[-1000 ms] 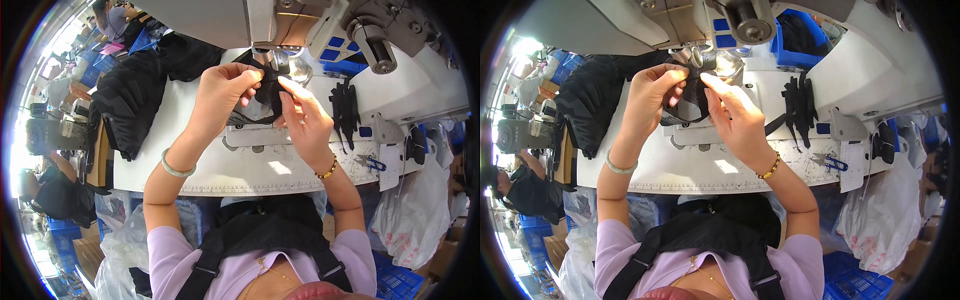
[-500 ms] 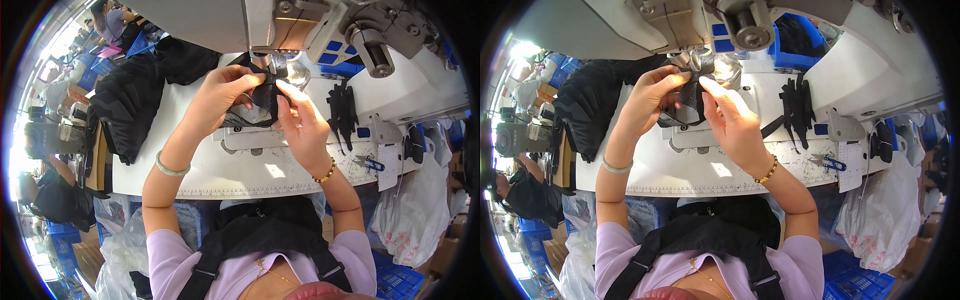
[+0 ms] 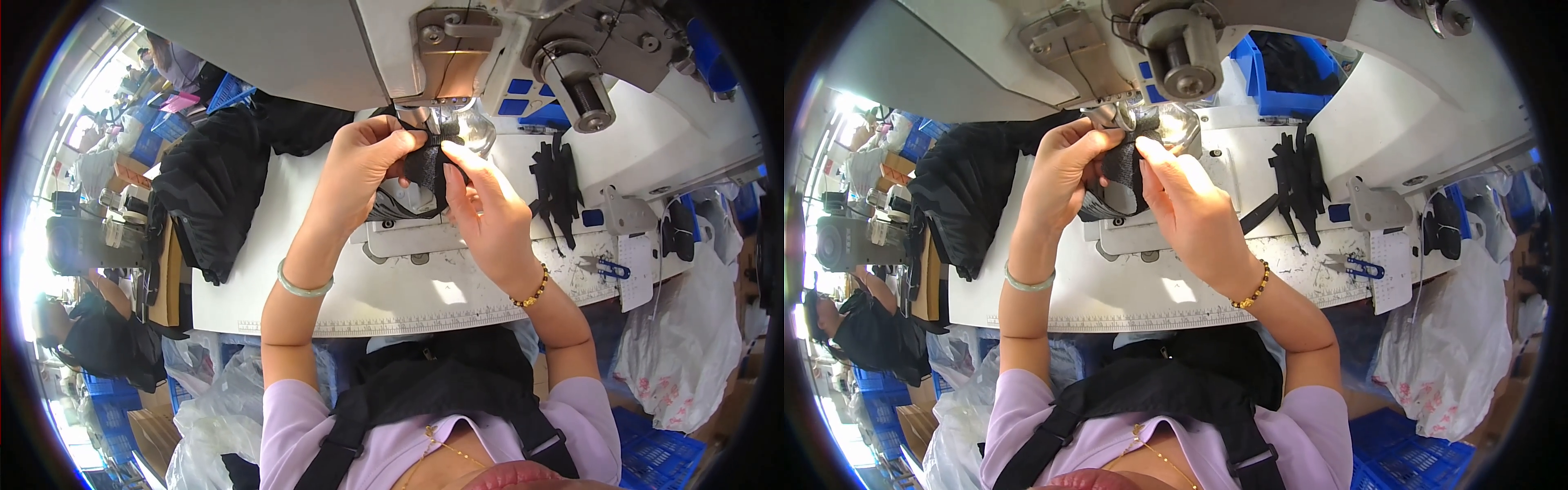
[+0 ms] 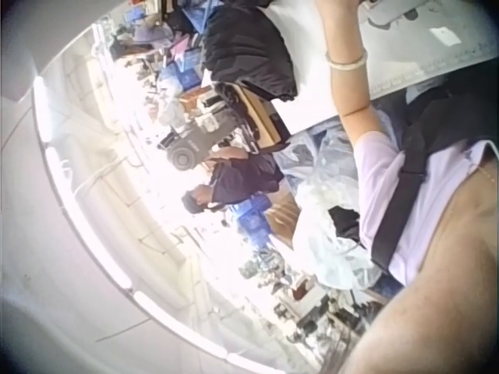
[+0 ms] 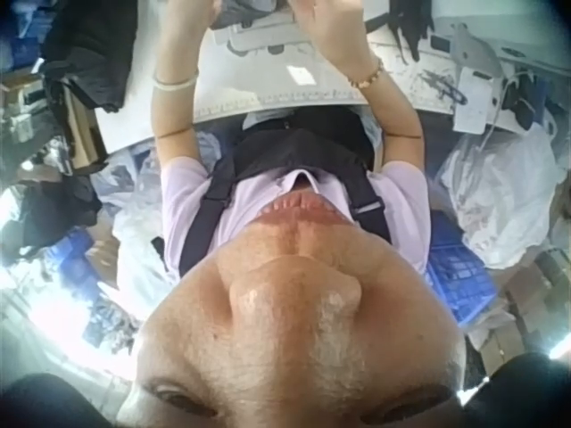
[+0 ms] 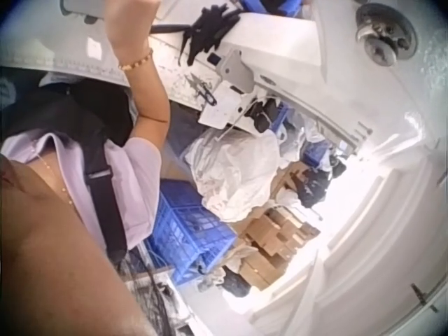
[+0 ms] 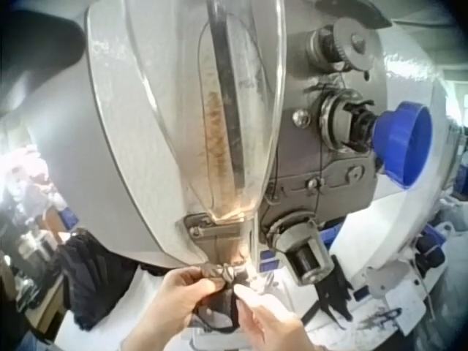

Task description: Stitching and assembling components of a shoe using a sewing machine.

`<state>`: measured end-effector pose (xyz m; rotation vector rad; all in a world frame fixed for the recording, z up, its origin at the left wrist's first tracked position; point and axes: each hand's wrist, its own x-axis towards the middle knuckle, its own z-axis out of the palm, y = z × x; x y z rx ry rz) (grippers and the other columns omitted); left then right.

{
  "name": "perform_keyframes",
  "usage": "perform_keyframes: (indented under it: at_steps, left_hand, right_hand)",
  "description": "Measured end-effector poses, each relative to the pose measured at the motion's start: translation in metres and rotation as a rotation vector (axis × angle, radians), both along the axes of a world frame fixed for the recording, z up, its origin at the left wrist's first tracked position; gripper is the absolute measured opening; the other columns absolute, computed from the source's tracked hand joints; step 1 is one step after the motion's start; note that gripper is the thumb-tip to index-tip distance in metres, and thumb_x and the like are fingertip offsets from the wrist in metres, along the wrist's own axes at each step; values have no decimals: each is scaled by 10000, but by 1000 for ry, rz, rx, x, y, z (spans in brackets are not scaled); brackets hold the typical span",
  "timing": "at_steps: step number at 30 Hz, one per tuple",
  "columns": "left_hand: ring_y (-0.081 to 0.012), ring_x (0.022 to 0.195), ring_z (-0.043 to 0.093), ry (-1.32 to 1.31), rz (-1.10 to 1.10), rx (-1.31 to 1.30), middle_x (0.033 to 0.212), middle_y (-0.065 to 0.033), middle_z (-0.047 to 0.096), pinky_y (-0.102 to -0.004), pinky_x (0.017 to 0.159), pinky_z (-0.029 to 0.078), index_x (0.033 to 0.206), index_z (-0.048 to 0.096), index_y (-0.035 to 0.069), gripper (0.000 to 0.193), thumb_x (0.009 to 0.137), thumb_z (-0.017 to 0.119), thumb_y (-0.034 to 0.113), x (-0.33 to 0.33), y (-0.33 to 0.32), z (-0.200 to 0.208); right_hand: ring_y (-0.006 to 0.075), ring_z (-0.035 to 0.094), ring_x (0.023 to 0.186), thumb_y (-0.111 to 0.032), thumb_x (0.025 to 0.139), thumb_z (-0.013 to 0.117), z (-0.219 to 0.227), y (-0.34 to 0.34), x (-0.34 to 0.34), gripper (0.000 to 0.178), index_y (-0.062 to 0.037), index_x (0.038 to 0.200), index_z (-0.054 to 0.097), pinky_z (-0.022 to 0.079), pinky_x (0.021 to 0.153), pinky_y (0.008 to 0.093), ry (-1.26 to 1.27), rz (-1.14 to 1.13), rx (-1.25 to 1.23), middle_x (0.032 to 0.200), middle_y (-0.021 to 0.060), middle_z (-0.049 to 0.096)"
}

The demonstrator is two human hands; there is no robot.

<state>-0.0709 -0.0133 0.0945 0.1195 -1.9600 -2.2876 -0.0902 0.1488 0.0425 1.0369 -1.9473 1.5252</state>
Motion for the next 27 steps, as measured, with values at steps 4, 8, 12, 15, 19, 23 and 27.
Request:
perform_keyframes:
  at_steps: [4, 8, 12, 15, 19, 23, 27]
  left_hand:
    - [-69, 543, 514, 1, 21, 38, 706, -35, 596, -203, 461, 428, 782, 623, -14, 96, 809, 617, 78, -2, 2, 0]
    - [-71, 543, 523, 7, 14, 50, 711, -44, 597, -203, 452, 437, 791, 616, -23, 85, 813, 601, 58, -3, 2, 0]
    - [-70, 548, 530, 11, 10, 67, 717, -48, 599, -201, 452, 441, 795, 607, -24, 80, 820, 588, 50, -3, 2, -1]
    - [-73, 549, 530, 18, 7, 63, 721, -51, 599, -203, 451, 440, 789, 601, -19, 79, 824, 580, 49, -3, 1, -1]
    - [-74, 551, 531, 34, 27, 90, 728, -55, 601, -205, 449, 439, 785, 596, -17, 81, 827, 575, 49, -3, 5, -3]
    - [-73, 543, 523, 41, 39, 102, 715, -49, 591, -204, 444, 435, 781, 594, -14, 94, 836, 576, 60, -3, 4, -4]
    - [-69, 522, 508, 32, 47, 137, 700, -37, 580, -200, 441, 433, 755, 591, -3, 140, 848, 614, 99, -5, 4, -3]
  right_hand:
    - [272, 630, 687, 6, 816, 622, 1, -1, 0, 323, -33, 1130, 562, 507, 612, 310, 8, -27, 15, 896, 154, 612]
    - [270, 628, 681, 5, 818, 618, -1, -3, -1, 313, -30, 1124, 562, 506, 605, 308, 4, -25, -3, 879, 151, 609]
    - [259, 624, 667, 1, 821, 616, 2, -1, 2, 297, -28, 1112, 566, 502, 596, 305, -3, -36, 16, 875, 140, 610]
    - [258, 617, 658, -7, 826, 615, 5, -1, 2, 292, -28, 1112, 564, 498, 590, 300, -41, -22, 20, 868, 136, 610]
    - [192, 619, 643, -18, 834, 614, 4, 2, 1, 288, -31, 1118, 567, 489, 575, 274, -72, -1, -1, 850, 115, 612]
    - [30, 495, 476, -4, 863, 588, 7, 1, 3, 287, -38, 1133, 499, 389, 413, 173, -367, 145, -151, 807, 57, 592]
    - [39, 447, 412, 20, 857, 577, 18, 3, 5, 310, -36, 1095, 387, 332, 354, 174, -549, 218, -269, 816, 96, 566]
